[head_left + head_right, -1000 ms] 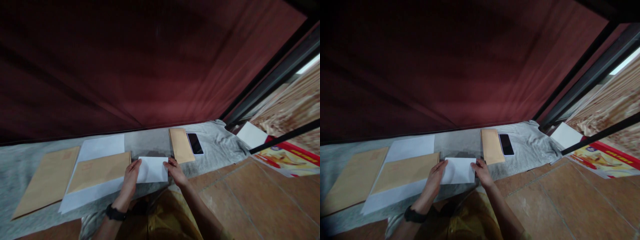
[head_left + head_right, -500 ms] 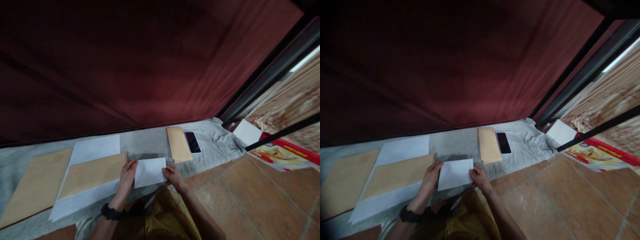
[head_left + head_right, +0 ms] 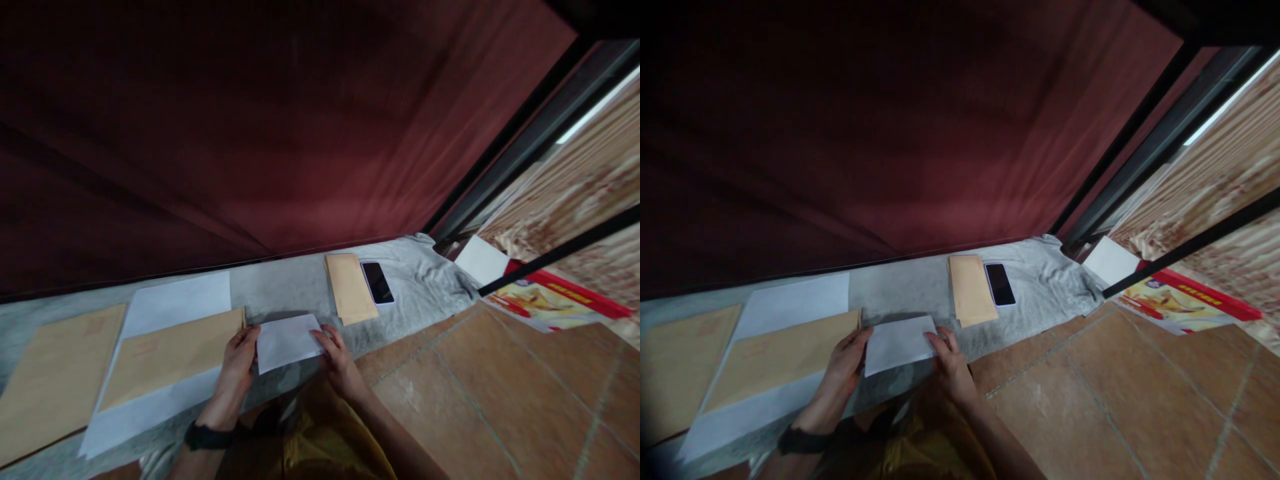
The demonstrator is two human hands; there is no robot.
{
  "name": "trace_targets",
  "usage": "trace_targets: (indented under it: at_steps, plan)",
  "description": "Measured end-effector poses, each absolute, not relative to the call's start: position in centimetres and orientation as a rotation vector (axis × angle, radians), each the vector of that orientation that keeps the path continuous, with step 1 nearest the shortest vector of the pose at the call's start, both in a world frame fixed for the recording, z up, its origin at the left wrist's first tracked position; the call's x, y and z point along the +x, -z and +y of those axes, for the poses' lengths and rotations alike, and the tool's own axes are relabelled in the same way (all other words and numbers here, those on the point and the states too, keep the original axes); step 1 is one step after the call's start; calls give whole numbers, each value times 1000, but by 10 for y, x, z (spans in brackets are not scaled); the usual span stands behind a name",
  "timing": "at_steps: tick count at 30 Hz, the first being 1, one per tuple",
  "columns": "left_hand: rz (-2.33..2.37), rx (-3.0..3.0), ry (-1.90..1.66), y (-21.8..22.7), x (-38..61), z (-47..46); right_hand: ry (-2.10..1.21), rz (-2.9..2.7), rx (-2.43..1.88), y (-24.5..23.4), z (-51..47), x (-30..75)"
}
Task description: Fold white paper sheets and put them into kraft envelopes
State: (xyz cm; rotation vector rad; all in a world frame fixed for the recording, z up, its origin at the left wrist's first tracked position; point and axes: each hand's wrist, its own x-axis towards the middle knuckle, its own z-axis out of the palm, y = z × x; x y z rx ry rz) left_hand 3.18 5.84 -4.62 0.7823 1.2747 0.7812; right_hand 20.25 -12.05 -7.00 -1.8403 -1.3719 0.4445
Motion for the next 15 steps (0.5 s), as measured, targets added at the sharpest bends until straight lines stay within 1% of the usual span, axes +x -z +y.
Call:
trace_targets:
  at_steps: [3, 5, 10, 15]
  plan:
    - [1234, 731, -781, 40, 32, 56, -275, -1475, -1937, 60, -115, 200]
    - [1183, 681, -801, 34, 33, 55, -271, -1487, -1903, 52, -108, 198]
    - [1101, 588, -854, 24, 39, 49, -538, -1150, -1780, 43, -93, 194]
    - [1045, 718, -806, 30, 44, 36, -821, -806, -1626, 63, -86, 187]
